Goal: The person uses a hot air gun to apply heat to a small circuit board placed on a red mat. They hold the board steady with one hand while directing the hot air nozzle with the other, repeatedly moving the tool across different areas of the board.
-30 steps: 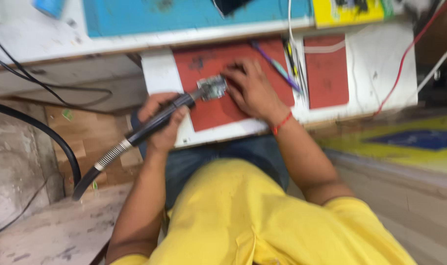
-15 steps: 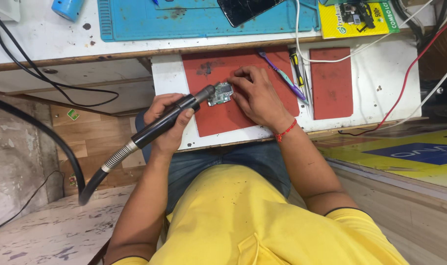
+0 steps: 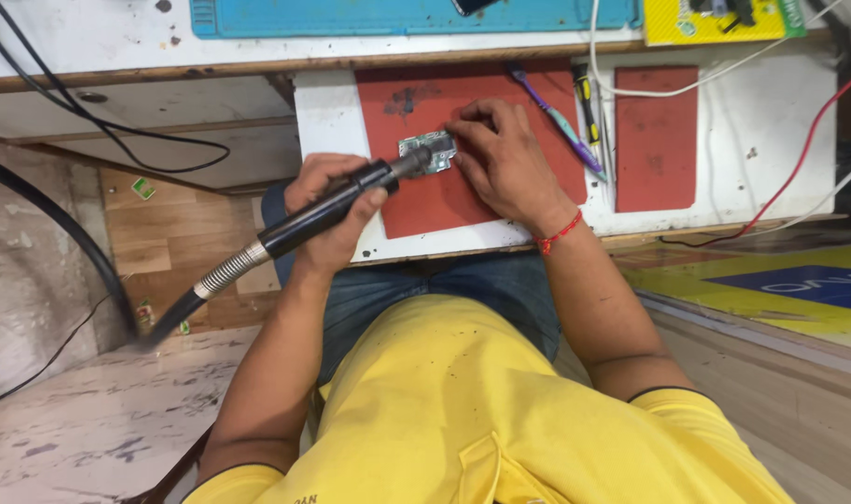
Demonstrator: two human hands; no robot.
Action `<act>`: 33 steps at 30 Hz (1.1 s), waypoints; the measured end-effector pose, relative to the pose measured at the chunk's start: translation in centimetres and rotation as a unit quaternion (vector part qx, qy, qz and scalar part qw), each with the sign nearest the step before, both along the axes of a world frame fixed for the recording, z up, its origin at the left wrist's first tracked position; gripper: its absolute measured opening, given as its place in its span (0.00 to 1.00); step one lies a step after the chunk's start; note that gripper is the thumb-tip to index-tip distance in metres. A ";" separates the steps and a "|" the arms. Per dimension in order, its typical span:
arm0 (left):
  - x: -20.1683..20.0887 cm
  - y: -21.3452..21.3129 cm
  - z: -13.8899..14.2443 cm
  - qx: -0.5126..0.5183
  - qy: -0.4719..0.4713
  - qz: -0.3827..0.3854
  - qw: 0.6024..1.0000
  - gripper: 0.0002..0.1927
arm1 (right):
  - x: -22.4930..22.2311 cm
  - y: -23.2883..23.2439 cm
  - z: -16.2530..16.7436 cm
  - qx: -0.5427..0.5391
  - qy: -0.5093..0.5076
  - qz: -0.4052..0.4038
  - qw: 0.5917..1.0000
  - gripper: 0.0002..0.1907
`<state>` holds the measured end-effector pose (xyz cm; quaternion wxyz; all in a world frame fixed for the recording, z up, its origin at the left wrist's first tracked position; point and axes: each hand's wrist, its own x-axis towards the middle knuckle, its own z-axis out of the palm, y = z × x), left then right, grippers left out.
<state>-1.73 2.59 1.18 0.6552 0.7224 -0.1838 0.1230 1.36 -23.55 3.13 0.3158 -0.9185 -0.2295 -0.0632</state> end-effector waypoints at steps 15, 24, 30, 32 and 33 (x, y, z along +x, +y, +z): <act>-0.3 -0.1 -1.1 -0.042 0.084 0.034 0.995 0.18 | -0.3 0.0 -0.3 -0.001 -0.009 0.006 1.000 0.20; -0.1 -0.1 -1.2 0.007 0.001 0.008 1.000 0.18 | -0.2 -0.2 -0.5 0.002 0.012 -0.004 1.000 0.20; 0.0 0.1 -0.7 0.009 0.023 0.023 0.999 0.20 | -0.3 -0.3 -0.5 -0.001 0.000 0.006 1.000 0.20; 0.0 -0.1 -0.8 0.037 -0.049 -0.054 0.997 0.20 | -0.3 -0.4 -0.6 -0.009 0.007 0.004 1.000 0.21; 0.0 -0.2 -0.9 0.016 -0.016 -0.014 1.000 0.20 | -0.3 -0.4 -0.7 -0.003 0.010 0.004 1.000 0.20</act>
